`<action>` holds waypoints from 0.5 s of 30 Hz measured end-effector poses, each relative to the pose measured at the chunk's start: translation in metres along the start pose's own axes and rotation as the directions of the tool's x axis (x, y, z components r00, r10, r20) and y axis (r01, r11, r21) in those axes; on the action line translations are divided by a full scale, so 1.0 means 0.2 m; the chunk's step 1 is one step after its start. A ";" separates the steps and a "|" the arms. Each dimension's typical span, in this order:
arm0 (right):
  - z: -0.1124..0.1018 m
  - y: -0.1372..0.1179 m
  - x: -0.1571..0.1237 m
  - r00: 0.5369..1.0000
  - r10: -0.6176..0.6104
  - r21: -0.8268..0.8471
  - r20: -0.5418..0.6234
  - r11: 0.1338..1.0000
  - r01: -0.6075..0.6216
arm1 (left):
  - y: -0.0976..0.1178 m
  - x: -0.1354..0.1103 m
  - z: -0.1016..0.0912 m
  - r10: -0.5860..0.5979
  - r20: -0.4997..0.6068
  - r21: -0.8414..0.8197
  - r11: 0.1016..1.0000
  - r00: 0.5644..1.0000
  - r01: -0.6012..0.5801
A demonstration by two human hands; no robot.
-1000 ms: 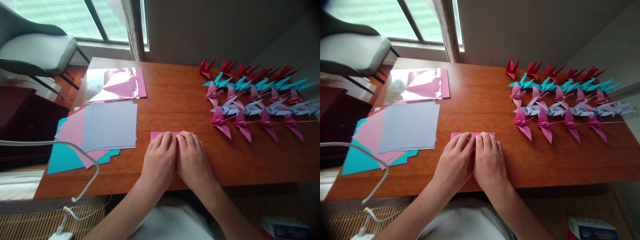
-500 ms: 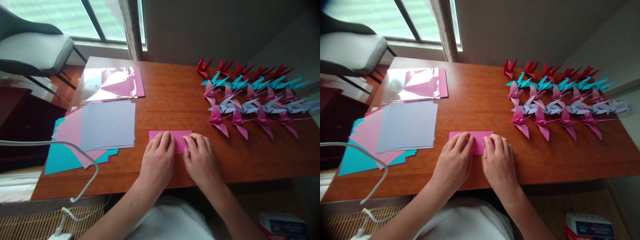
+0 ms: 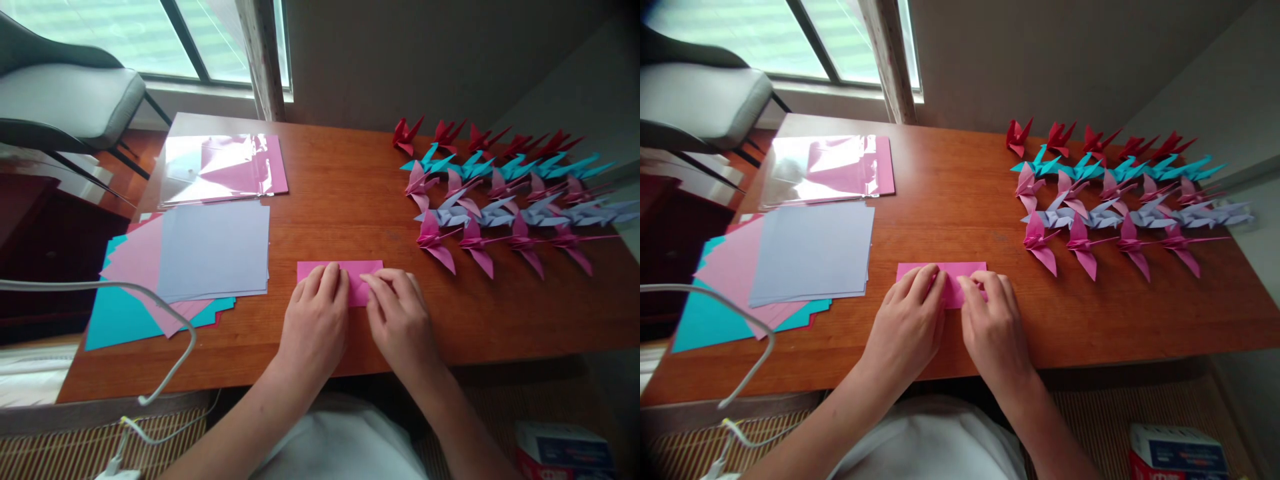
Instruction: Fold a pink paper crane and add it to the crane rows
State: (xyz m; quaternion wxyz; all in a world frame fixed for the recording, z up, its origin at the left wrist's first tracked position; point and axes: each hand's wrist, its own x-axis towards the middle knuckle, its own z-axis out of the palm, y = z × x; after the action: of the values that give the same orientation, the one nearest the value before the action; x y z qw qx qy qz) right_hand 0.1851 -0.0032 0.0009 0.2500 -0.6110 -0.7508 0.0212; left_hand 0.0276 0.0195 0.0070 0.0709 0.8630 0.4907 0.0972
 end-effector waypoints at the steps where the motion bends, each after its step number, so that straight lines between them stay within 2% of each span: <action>1: 0.03 -0.03 0.02 1.000 -0.007 0.010 0.029 1.000 0.007 | 0.00 0.00 0.00 0.002 0.004 -0.005 1.000 1.000 -0.002; 6: 0.11 -0.05 0.06 0.996 0.037 0.002 0.081 0.999 -0.037 | 0.00 0.01 -0.01 -0.001 0.025 -0.029 1.000 1.000 0.002; 11: 0.11 -0.03 0.05 0.995 0.040 0.003 0.092 0.999 -0.040 | -0.03 0.02 -0.06 0.042 0.061 0.019 0.999 0.997 -0.043; 15: 0.11 -0.03 0.05 0.995 0.044 0.014 0.086 0.999 -0.046 | -0.11 -0.03 -0.10 0.069 0.066 0.102 0.992 0.995 -0.076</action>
State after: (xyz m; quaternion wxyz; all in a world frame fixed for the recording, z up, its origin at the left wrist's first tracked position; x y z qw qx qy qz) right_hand 0.1696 0.0115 -0.0135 0.2217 -0.6243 -0.7467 0.0591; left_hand 0.0026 0.0259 0.0207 0.0376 0.8854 0.4609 0.0471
